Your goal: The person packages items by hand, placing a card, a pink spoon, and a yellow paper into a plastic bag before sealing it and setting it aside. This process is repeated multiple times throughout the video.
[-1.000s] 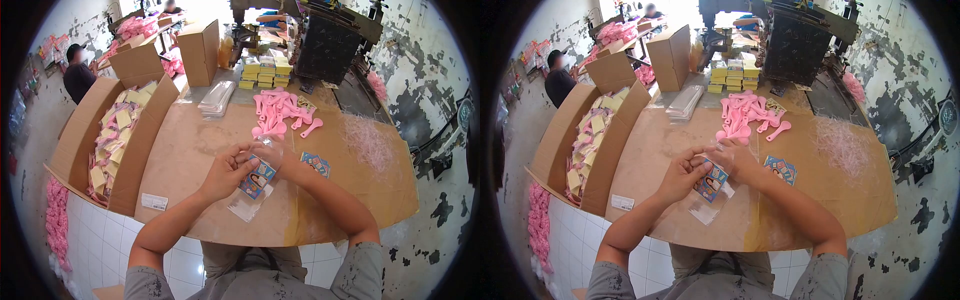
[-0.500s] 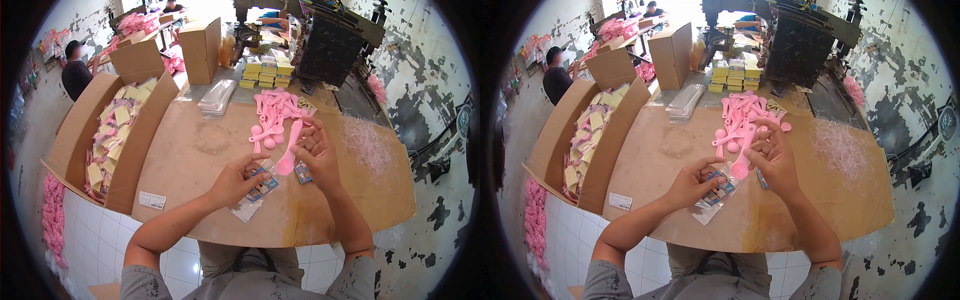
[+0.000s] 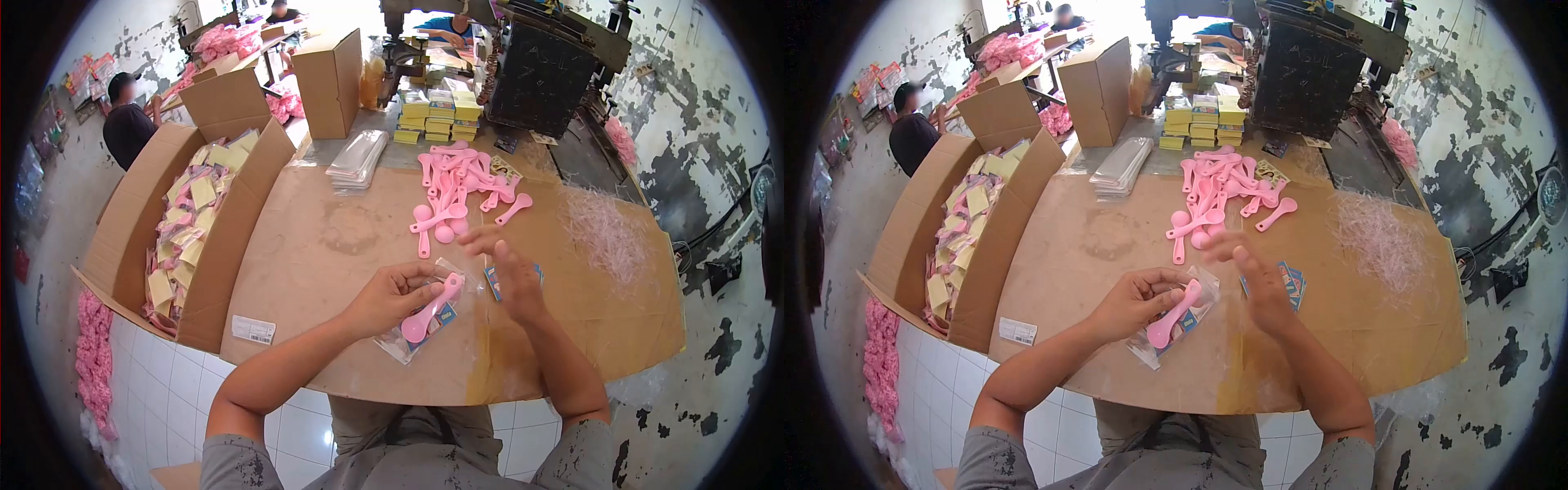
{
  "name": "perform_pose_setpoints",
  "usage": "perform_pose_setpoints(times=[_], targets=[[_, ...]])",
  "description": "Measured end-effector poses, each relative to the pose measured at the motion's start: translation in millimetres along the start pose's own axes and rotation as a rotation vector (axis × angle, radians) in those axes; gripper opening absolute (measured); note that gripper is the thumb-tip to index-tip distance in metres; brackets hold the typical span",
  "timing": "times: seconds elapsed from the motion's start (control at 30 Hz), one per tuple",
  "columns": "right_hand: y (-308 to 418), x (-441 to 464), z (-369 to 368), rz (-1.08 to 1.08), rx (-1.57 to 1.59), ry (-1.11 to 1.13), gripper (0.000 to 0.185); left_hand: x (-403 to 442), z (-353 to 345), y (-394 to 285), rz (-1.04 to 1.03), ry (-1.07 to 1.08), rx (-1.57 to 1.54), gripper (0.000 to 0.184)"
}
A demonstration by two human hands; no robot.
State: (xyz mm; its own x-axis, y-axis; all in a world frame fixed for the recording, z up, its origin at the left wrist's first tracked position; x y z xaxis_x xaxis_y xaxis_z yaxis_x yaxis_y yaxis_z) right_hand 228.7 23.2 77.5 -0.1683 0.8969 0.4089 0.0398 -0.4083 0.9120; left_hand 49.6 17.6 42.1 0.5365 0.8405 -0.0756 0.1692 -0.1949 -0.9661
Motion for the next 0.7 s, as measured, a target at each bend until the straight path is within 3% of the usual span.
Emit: perform_pose_setpoints(times=[0.07,0.17,0.23,0.33,0.43,0.47,0.53,0.57,0.7], targets=[[24.2,6.1,-6.0,-0.154,0.260,-0.045,0.027,-3.2,-2.9,-0.4,0.031,0.053,-0.034,0.034],[44.2,3.0,-27.8,0.124,-0.204,0.239,0.020,-4.7,-6.8,-0.5,0.009,0.142,-0.046,0.033],[50.3,2.3,-31.7,0.128,-0.247,0.283,0.020,-4.3,-7.1,4.2,0.009,0.198,-0.035,0.033],[74.7,4.9,-31.2,0.215,-0.222,0.298,0.017,-9.7,-13.2,-16.6,-0.214,0.065,-0.136,0.034],[112.0,9.1,-29.4,0.396,-0.318,0.273,0.018,-16.5,-6.1,-37.9,-0.624,-0.112,0.289,0.044],[124.3,8.3,-30.1,0.468,-0.378,0.261,0.019,-20.7,-10.5,-43.5,-0.677,-0.032,0.351,0.048],[130.4,10.0,-35.1,0.424,-0.770,0.237,0.017,-35.1,-19.7,-57.5,-0.786,0.119,0.473,0.055],[130.2,10.9,-36.5,0.399,-0.965,0.219,0.016,-37.1,-23.6,-58.8,-0.778,0.088,0.488,0.057],[129.9,14.9,-34.7,0.212,-0.761,0.091,0.013,-36.3,-31.1,-47.5,-0.682,-0.024,0.417,0.056]])
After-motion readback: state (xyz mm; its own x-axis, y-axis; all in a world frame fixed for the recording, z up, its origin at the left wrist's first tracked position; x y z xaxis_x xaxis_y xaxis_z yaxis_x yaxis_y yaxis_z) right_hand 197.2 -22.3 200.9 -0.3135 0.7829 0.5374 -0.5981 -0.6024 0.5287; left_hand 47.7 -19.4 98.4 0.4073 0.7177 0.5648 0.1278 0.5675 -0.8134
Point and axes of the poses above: each hand's wrist, its own x-axis towards the middle knuckle, its own z-axis out of the back of the hand, y = z × x, the point moved 7 cm from there along x, towards the middle knuckle, and after that the axes turned 9 degrees about -y, right-handed, at the moved point
